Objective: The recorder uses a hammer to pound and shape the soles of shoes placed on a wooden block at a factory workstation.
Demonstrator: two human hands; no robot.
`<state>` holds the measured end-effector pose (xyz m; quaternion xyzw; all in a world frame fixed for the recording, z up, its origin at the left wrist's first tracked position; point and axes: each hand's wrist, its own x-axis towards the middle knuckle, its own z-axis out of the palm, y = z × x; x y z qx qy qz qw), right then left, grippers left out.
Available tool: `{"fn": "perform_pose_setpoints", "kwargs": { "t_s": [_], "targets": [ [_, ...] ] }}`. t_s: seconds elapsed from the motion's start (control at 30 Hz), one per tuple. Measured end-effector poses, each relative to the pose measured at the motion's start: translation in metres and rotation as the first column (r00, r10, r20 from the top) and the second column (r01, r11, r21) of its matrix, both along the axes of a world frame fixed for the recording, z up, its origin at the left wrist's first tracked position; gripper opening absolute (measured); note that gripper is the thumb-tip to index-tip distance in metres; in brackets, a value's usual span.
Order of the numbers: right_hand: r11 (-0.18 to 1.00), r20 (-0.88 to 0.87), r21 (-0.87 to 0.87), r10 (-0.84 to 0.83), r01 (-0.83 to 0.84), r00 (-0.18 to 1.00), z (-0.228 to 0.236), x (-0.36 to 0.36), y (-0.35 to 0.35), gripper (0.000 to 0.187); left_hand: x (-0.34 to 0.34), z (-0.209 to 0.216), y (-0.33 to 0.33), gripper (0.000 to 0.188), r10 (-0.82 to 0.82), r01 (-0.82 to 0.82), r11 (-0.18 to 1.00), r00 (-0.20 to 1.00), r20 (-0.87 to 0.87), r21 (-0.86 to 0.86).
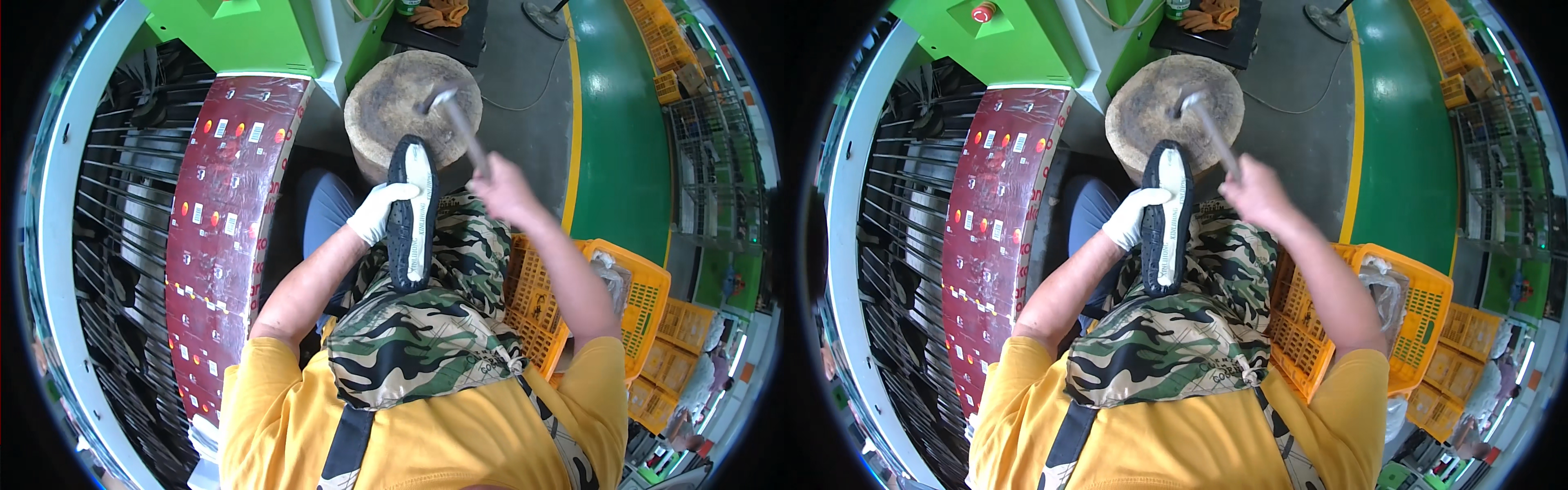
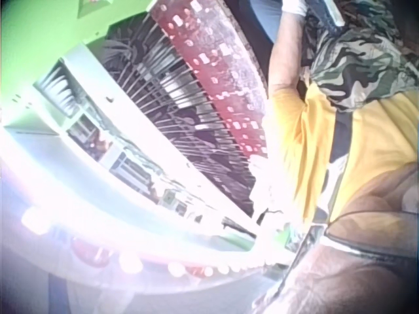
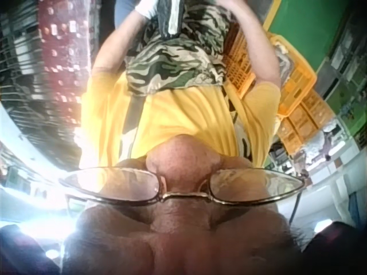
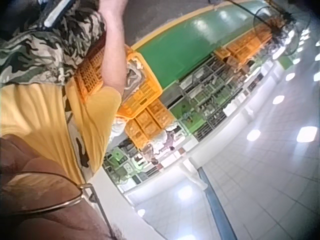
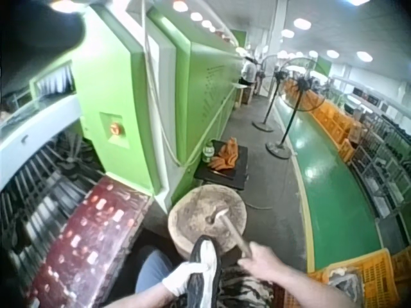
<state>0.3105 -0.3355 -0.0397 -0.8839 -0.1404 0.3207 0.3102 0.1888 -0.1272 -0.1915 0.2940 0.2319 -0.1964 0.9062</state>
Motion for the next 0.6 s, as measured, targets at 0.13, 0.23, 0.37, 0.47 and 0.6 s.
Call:
{"fn": "perform_pose_setpoints", "kwargs": {
  "t_s": [0.13,0.23,0.37,0.47,0.6],
  "targets": [
    [0.841,0.164,0.519,-0.274,0.153,0.948,0.087,0.040,0.008,0.016,-0.003,-0.006,0.004,0.039,-0.017,0.011,0.995,0.998,-0.062,-0.100],
    [0.595,0.296,0.803,-0.455,0.039,0.840,0.112,0.051,0.017,0.010,-0.004,-0.009,0.005,0.039,-0.026,0.019,0.992,0.998,-0.053,-0.126],
    [0.916,0.644,0.392,-0.203,-0.091,0.738,-0.005,0.010,0.019,0.013,0.004,-0.005,0.000,0.038,-0.045,0.038,0.991,0.998,-0.053,-0.130],
    [0.994,-0.045,0.041,-0.095,0.097,0.994,0.028,0.015,0.014,0.019,0.000,-0.002,0.004,0.037,-0.020,0.003,0.982,0.996,-0.088,-0.190],
    [0.807,0.244,0.577,-0.318,0.126,0.916,0.122,0.048,0.010,0.018,-0.007,0.003,0.005,0.034,-0.033,0.015,0.986,0.994,-0.103,-0.163]
  ]
}}
